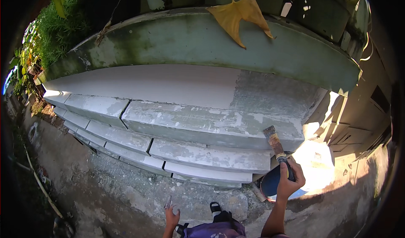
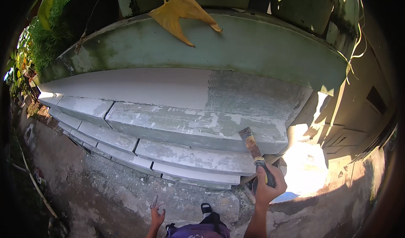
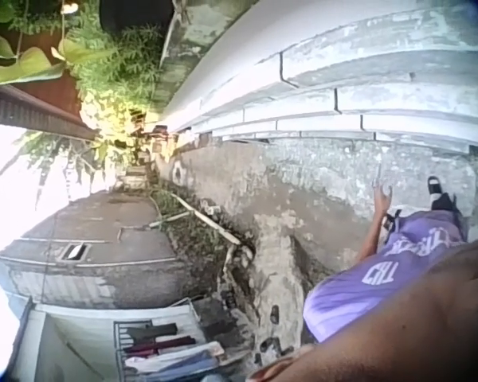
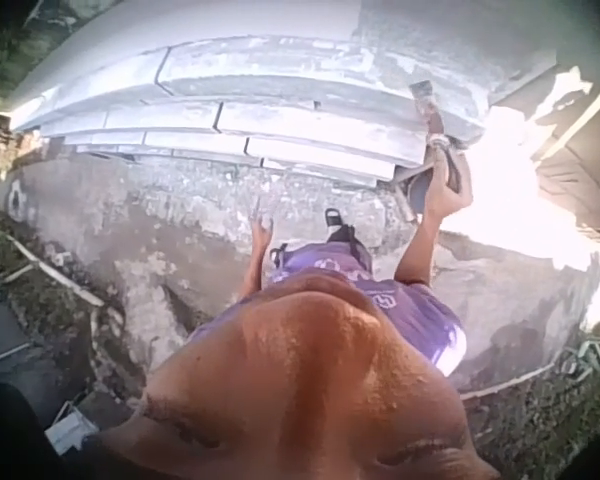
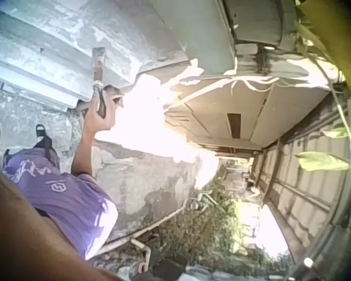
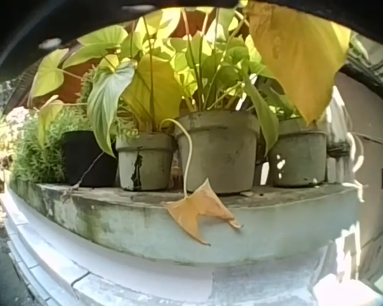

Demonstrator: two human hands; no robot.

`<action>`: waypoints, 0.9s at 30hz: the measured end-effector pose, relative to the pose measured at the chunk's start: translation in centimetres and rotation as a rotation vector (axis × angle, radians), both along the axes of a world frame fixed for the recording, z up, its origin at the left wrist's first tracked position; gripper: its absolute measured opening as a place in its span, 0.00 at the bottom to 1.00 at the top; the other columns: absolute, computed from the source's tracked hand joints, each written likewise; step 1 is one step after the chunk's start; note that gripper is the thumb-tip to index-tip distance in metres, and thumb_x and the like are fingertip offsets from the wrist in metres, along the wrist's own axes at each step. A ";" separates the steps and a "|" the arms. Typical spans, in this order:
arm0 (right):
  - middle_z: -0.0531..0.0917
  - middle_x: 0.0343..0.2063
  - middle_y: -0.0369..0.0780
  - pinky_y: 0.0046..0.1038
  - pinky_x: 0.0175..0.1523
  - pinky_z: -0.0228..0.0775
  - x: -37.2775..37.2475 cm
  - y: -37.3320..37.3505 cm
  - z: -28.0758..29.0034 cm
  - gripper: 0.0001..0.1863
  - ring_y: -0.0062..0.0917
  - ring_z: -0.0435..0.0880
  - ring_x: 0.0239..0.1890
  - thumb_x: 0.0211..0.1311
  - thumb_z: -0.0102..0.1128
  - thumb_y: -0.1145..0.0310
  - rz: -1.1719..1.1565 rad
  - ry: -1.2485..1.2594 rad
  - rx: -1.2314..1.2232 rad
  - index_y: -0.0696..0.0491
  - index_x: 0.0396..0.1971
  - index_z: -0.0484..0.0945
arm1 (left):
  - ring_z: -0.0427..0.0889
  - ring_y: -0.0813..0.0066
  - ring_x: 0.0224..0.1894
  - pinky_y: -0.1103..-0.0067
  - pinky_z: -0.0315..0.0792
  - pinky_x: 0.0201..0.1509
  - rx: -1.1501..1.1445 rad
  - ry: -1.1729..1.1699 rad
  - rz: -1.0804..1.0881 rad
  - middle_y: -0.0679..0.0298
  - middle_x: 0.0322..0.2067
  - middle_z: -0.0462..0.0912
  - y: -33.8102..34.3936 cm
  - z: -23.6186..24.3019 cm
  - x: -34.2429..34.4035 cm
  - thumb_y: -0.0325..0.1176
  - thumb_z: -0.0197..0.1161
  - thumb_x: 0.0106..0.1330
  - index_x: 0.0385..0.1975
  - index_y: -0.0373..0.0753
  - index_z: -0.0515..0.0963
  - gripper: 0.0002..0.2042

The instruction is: Applying and smoothing wall putty or joint compound onto a concrete wall using a putty knife.

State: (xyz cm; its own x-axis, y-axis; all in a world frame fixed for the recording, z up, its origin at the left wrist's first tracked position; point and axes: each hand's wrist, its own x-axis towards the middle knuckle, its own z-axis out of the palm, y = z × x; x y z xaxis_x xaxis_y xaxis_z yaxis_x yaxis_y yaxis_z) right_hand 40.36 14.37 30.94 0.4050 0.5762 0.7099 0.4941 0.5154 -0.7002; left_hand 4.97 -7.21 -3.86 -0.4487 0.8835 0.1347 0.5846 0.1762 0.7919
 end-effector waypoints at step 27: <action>0.85 0.26 0.42 0.23 0.36 0.75 -4.6 3.5 6.7 0.12 0.24 0.85 0.29 0.43 0.79 0.78 0.074 -0.227 0.133 0.61 0.28 0.84 | 0.71 0.58 0.61 0.71 0.75 0.50 0.081 -0.239 0.219 0.54 0.58 0.74 1.0 1.8 1.2 0.25 0.66 0.62 0.54 0.39 0.74 0.19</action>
